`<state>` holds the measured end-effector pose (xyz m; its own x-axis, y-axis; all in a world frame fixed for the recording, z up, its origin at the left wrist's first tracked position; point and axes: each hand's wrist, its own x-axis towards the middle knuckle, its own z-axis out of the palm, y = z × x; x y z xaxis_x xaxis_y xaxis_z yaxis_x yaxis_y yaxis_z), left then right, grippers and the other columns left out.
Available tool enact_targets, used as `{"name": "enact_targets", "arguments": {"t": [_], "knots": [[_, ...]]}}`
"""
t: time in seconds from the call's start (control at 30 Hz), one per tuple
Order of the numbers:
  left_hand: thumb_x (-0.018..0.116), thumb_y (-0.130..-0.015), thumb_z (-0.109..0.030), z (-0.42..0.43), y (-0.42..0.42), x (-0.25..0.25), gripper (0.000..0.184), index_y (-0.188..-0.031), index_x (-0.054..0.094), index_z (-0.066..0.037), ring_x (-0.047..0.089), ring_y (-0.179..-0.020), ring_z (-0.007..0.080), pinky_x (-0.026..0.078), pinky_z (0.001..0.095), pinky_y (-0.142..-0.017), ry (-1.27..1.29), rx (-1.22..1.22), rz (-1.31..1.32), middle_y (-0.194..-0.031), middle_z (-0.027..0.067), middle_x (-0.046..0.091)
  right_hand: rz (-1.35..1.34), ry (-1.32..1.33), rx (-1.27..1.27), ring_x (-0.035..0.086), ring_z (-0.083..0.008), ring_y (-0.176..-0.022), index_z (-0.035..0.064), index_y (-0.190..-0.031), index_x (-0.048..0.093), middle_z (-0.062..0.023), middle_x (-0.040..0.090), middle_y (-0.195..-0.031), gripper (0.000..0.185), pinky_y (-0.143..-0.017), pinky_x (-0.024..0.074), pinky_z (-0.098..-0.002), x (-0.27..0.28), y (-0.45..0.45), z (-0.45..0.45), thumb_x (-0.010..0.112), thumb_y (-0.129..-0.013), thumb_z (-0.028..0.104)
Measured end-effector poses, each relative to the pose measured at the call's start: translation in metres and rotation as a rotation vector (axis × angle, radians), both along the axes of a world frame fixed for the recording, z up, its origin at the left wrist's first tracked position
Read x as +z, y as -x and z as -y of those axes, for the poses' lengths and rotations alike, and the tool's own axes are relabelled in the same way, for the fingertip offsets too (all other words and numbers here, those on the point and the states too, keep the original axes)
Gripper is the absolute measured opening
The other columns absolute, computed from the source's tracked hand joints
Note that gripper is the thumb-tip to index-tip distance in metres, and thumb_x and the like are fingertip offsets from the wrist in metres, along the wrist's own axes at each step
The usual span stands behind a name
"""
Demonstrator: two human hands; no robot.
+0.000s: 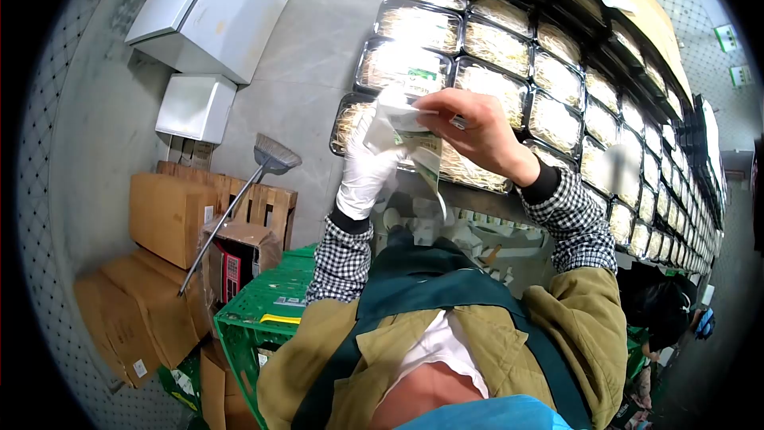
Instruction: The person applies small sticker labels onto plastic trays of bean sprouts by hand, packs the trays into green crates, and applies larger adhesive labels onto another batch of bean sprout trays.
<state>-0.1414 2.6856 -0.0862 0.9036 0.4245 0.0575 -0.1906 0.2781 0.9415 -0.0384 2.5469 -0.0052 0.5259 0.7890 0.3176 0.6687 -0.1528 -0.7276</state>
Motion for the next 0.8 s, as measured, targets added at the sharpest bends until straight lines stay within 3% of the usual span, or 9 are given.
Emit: {"name": "enact_targets", "arguments": {"t": [0.17,0.27,0.37,0.43,0.5,0.57,0.63,0.7,0.8], "knots": [[0.064,-0.088,-0.010,0.028,-0.023,0.009,0.017,-0.103,0.064,0.000,0.059,-0.075,0.0101,0.048,0.0238,-0.066,0.144,0.228,0.183,-0.088,0.0015,0.065,0.687,-0.100,-0.057,0.064,-0.0172,-0.072,0.0064,-0.095,0.068,-0.0088,0.066,-0.083,0.022,-0.060,0.0522,-0.0281,0.019,-0.014,0.013,0.070,-0.074,-0.002],[0.064,-0.086,-0.007,0.044,-0.028,0.004,0.021,-0.105,0.062,0.002,0.062,-0.078,0.0137,0.050,0.0244,-0.069,0.224,-0.063,0.020,-0.091,0.0047,0.066,0.775,-0.305,-0.143,0.062,-0.0143,-0.072,0.0080,-0.094,0.069,-0.0023,0.066,-0.083,0.025,-0.060,0.0515,-0.0259,0.021,-0.053,0.008,0.069,-0.071,0.000],[0.071,-0.081,-0.010,0.042,-0.027,-0.034,0.035,-0.111,0.060,0.004,0.063,-0.086,0.0136,0.052,0.0235,-0.076,0.203,-0.531,-0.164,-0.099,0.0071,0.067,0.534,-0.488,-0.375,0.061,-0.0135,-0.070,0.0060,-0.095,0.068,-0.0015,0.066,-0.079,0.018,-0.061,0.0510,-0.0242,0.020,-0.131,-0.004,0.066,-0.077,0.004],[0.071,-0.081,-0.006,0.033,-0.014,-0.033,0.029,-0.106,0.063,0.005,0.065,-0.083,0.0127,0.052,0.0243,-0.074,0.234,-0.443,-0.210,-0.096,0.0080,0.068,0.265,-0.452,-0.542,0.062,-0.0132,-0.071,0.0044,-0.097,0.067,-0.0045,0.067,-0.077,0.016,-0.063,0.0509,-0.0248,-0.003,-0.195,-0.022,0.065,-0.082,0.010],[0.070,-0.080,-0.003,0.012,0.012,-0.018,0.027,-0.105,0.063,0.005,0.064,-0.083,0.0110,0.052,0.0236,-0.073,0.185,-0.285,-0.233,-0.095,0.0073,0.068,0.096,-0.300,-0.655,0.064,-0.0185,-0.073,0.0041,-0.096,0.067,-0.0081,0.067,-0.076,0.020,-0.065,0.0510,-0.0299,-0.046,-0.257,-0.037,0.065,-0.083,0.019],[0.070,-0.079,-0.001,-0.002,0.039,-0.032,0.025,-0.103,0.065,0.002,0.064,-0.082,0.0112,0.052,0.0242,-0.071,0.083,-0.091,-0.240,-0.093,0.0076,0.068,0.291,-0.064,-0.692,0.064,-0.0254,-0.077,0.0047,-0.092,0.067,-0.0107,0.067,-0.079,0.024,-0.070,0.0499,-0.0353,-0.102,-0.311,-0.048,0.064,-0.082,0.027],[0.070,-0.078,0.000,-0.015,0.059,-0.026,0.024,-0.102,0.065,0.002,0.065,-0.079,0.0121,0.052,0.0243,-0.070,0.139,-0.064,-0.366,-0.090,0.0076,0.069,0.397,0.195,-0.723,0.059,-0.0295,-0.098,0.0106,-0.104,0.063,-0.0124,0.065,-0.100,0.033,-0.082,0.0452,-0.0432,-0.145,-0.336,-0.054,0.063,-0.082,0.035],[0.070,-0.078,0.001,-0.012,0.061,-0.022,0.023,-0.101,0.065,0.001,0.064,-0.073,0.0116,0.052,0.0236,-0.064,0.156,0.061,-0.308,-0.086,0.0068,0.068,0.675,0.536,-0.685,0.055,-0.0311,-0.105,0.0128,-0.113,0.060,-0.0129,0.062,-0.108,0.043,-0.084,0.0425,-0.0484,-0.151,-0.322,-0.052,0.062,-0.082,0.043],[0.069,-0.080,-0.003,-0.008,0.060,-0.027,0.015,-0.095,0.067,0.001,0.056,-0.053,0.0058,0.042,0.0190,-0.046,0.100,-0.045,-0.409,-0.073,0.0017,0.066,0.728,0.617,-0.616,0.054,-0.0315,-0.110,0.0107,-0.130,0.051,-0.0187,0.054,-0.123,0.075,-0.089,0.0421,-0.0489,-0.139,-0.298,-0.040,0.054,-0.079,0.066]]}}
